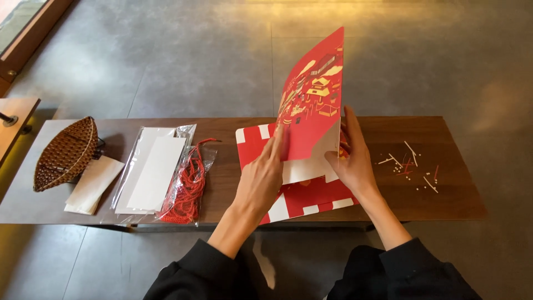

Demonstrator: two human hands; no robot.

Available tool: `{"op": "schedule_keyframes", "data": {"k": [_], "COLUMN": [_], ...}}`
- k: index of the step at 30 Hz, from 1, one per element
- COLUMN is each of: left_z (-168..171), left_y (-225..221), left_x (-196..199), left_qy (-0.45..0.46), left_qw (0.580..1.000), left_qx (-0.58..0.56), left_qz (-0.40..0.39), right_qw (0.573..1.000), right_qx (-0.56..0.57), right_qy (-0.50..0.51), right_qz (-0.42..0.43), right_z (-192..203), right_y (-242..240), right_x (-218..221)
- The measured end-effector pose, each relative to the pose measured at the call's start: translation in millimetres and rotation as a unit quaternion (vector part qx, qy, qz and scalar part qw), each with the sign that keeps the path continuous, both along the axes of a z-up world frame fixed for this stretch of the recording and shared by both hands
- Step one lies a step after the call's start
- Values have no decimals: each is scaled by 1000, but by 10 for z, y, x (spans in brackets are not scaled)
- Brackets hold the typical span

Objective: Assembling a decorative red cardboard gift box by folding along pre-scored lines and tucking in the flaps.

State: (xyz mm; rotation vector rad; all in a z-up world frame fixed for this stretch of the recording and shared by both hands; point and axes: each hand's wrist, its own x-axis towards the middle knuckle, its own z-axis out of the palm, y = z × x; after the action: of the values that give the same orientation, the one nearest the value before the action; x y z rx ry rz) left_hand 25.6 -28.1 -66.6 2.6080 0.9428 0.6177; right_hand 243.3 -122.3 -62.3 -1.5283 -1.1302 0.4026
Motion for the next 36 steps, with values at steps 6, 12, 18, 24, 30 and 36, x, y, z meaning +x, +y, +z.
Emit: {"op": "schedule_keyframes", "data": {"k": [6,12,18,24,30,36], "left_z": [108,100,414,112,48,17], "left_y": [-98,-70,-17,108,149,-1], "left_x": [6,-5,-120,-141,-140,146], "left_qy": [-7,-20,33,183,198,17], "left_qw": [995,996,991,976,971,996], "left_qx": [-15,45,99,83,-97,-82], "left_qz": [-98,-68,-84,-82,-91,-26], "right_qw": [1000,996,978,920,883,891], "right_qx": [-9,0,-128,-297,-338,-323], "right_qy": [-7,-86,-162,-254,-324,-318], "right_qz": [2,29,26,17,17,23], "right_z": [292,186,352,261,127,170], "right_y": [-26,-28,-276,-347,-386,-425], "right_x": [-161,144,244,106,28,-316]}}
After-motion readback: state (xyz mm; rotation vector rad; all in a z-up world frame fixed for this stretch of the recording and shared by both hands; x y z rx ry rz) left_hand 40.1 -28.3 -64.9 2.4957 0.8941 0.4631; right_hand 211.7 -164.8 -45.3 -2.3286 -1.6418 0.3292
